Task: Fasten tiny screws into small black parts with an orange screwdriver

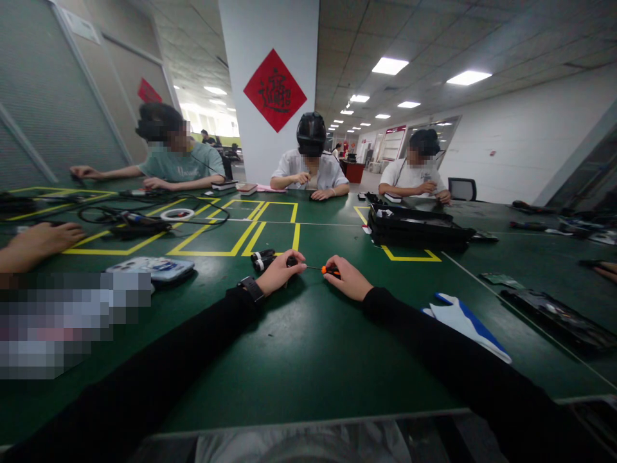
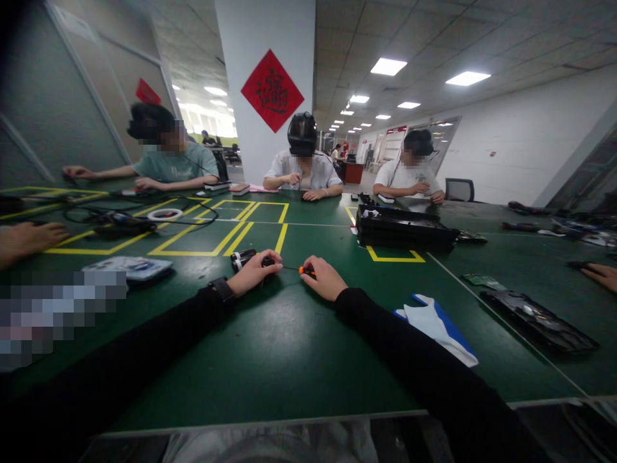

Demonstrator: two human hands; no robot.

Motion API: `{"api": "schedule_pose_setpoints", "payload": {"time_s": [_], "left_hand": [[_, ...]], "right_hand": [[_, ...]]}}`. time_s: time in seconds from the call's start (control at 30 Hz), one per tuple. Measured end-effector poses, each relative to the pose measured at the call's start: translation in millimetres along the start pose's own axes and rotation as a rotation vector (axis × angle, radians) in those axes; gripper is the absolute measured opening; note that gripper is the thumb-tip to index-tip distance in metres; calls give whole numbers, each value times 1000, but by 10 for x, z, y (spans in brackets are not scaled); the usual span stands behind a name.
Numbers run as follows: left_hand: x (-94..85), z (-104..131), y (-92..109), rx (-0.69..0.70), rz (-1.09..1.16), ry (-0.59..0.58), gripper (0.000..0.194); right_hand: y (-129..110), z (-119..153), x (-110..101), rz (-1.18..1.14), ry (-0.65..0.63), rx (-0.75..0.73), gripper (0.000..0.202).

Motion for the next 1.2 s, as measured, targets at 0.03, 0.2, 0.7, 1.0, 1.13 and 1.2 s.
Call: {"api": "schedule_pose_setpoints", "payload": {"time_s": [0.03,0.2,0.7,1.0,1.13,1.2], "left_hand": [[2,0,-3,-2,8,-1,28],[1,-3,-35,-8,28,-2,29],[0,-12,4,34,-20,-1,31],[24,8,39,31,46,-43,29],[5,3,24,30,-31,-9,31],[16,0,22,31,-34,-20,31]], "right_hand": [[1,-5,-1,3,2,2,15],[1,-29,3,42,-1,-12,23],[-25,3,-24,40,4,2,17],[-40,-5,8,29,-20,-76,12],[-32,8,7,0,-15,-69,15],[-42,5,11,7,-21,-62,16]]}}
Point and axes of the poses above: each hand's wrist, its own z-axis away from the middle knuckle, its own x-axis out of the palm, y = z × x, the point moved 8 cm from there along -z, towards the middle knuckle, and after that the axes turned 3 degrees about y, right-handed, at the moved point
